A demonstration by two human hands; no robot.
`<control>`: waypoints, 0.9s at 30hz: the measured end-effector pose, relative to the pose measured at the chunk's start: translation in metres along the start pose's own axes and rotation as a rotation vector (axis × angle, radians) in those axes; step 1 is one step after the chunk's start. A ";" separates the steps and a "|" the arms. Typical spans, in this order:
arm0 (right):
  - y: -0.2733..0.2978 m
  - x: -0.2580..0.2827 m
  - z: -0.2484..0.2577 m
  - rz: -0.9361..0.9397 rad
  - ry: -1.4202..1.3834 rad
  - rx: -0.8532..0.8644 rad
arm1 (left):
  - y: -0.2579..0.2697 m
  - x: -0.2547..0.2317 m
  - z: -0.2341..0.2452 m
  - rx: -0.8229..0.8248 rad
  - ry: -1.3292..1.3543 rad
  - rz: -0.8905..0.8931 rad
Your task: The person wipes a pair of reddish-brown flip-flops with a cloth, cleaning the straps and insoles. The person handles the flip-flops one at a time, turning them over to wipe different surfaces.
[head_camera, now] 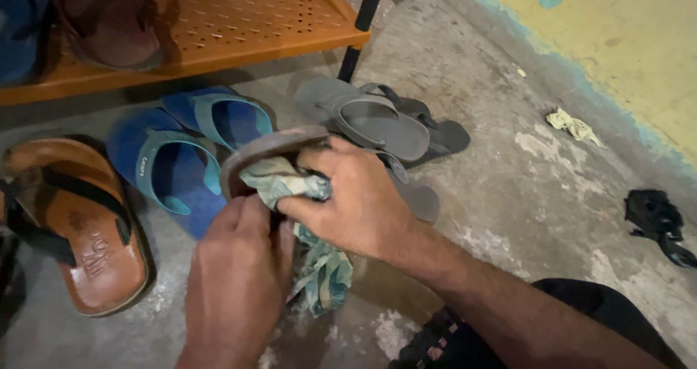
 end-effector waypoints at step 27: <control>0.020 -0.059 -0.081 -0.773 -1.538 -0.063 | -0.006 0.030 -0.022 0.031 1.378 1.198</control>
Point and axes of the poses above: each hand's wrist, its own y-axis away from the middle knuckle, its own z-axis out of the back of the hand, x = y × z, the point moved 1 cm from there along -y, towards the middle knuckle, and after that the axes turned 4 degrees about y, right-handed, at the moved point
